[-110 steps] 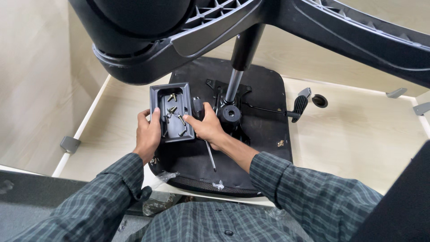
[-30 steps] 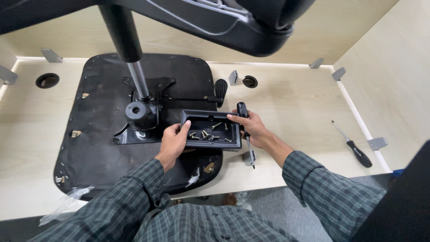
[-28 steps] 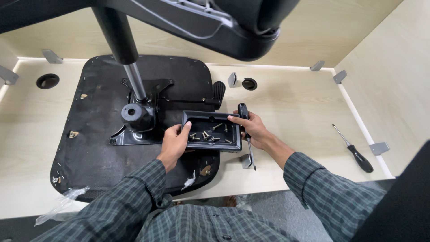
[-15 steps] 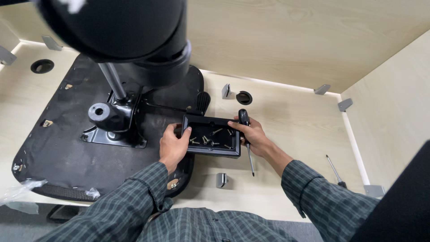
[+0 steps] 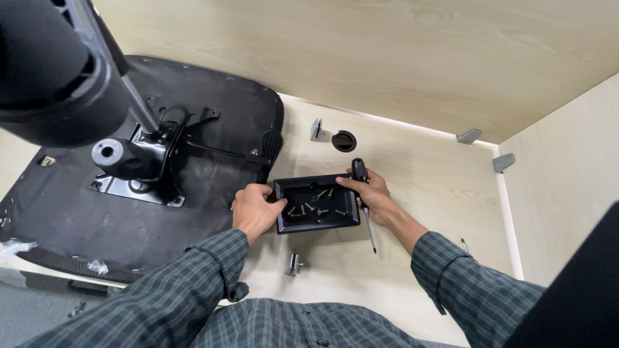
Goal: The person assembles an office chair by attaching the base to the seat and tightening the screws. They use a screwdriver to secure the base to the seat, ensuring it is firmly attached.
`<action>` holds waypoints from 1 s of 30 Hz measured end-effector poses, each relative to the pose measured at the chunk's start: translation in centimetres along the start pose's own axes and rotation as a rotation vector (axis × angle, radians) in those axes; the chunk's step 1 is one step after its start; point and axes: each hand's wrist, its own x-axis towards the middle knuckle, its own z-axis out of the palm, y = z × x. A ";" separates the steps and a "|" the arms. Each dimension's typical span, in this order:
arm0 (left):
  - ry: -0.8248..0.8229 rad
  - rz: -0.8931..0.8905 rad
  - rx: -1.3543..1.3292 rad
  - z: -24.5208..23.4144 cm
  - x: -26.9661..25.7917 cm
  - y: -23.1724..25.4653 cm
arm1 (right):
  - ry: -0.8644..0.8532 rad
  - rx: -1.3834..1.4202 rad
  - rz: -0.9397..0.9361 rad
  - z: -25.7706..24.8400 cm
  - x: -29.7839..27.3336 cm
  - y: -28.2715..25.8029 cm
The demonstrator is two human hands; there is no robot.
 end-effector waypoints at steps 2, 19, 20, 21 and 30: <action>-0.022 0.000 0.038 0.9 0.3 0.3 | 0.031 -0.040 -0.033 -0.8 0.5 0.5; 0.000 -0.031 0.074 2.8 0.1 -0.4 | 0.230 -0.465 -0.212 -0.8 2.1 3.3; 0.022 -0.010 0.060 2.6 0.0 -0.6 | 0.265 -0.476 -0.255 -0.5 2.0 3.1; 0.035 -0.001 0.032 2.4 -0.1 -0.8 | 0.298 -0.479 -0.288 -0.2 1.9 2.9; 0.228 0.086 -0.104 -1.9 -0.7 -1.8 | 0.194 -0.397 -0.311 6.0 -0.9 -0.5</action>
